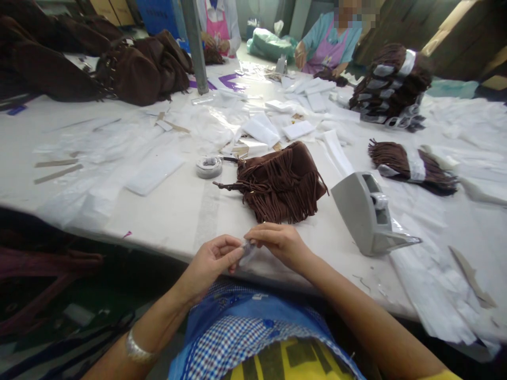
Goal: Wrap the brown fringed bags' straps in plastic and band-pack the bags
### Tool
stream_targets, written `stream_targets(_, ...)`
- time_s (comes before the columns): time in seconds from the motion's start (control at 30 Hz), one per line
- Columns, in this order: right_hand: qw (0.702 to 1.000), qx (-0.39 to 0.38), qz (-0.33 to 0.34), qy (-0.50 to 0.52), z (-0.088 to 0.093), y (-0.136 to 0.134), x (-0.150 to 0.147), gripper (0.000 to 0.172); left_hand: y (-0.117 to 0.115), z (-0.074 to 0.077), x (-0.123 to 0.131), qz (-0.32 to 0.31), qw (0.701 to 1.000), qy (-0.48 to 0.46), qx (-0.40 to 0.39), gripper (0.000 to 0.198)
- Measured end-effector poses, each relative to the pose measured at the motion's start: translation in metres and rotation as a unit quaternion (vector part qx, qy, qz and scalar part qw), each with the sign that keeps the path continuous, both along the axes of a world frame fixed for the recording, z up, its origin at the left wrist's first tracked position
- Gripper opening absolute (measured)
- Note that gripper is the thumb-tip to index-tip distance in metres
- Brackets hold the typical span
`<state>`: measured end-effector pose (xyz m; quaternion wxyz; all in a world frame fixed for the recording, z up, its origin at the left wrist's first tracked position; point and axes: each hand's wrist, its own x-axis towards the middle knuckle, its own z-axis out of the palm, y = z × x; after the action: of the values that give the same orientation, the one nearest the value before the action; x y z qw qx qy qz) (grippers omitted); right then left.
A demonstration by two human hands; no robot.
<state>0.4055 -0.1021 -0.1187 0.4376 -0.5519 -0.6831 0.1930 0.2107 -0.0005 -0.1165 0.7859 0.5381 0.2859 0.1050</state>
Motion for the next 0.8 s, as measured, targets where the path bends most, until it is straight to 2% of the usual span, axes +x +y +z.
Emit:
stream_targets(0.13,0.997,-0.065,0.026,0.02,0.008,0.015,0.005,0.022,0.003,-0.003,0.0,0.017,1.0,0.01,-0.002,0.027)
stream_targets(0.3,0.981,-0.177,0.075,0.017,0.049,0.037,0.015,0.02,0.018,-0.003,0.003,0.032,0.999,0.021,0.006,0.034)
stream_targets(0.37,0.984,-0.172,0.043,0.013,0.069,0.056,0.024,0.021,0.024,-0.003,0.004,0.038,0.999,0.021,0.02,0.037)
stream_targets(0.47,0.994,-0.096,-0.037,-0.041,0.088,0.103,0.043,0.02,0.028,-0.009,0.008,0.04,0.998,0.015,0.045,0.04)
stream_targets(0.57,0.985,-0.041,-0.061,-0.156,0.088,0.167,0.064,0.018,0.026,-0.02,0.012,0.033,0.998,0.01,0.061,0.044)
stream_targets(0.67,0.952,-0.118,-0.078,-0.271,0.076,0.234,0.081,0.023,0.024,-0.03,0.015,0.038,0.998,0.01,0.053,0.048)
stream_targets(0.8,0.925,-0.181,-0.098,-0.319,0.054,0.304,0.087,0.019,0.027,-0.042,0.017,0.033,0.998,0.016,0.041,0.054)
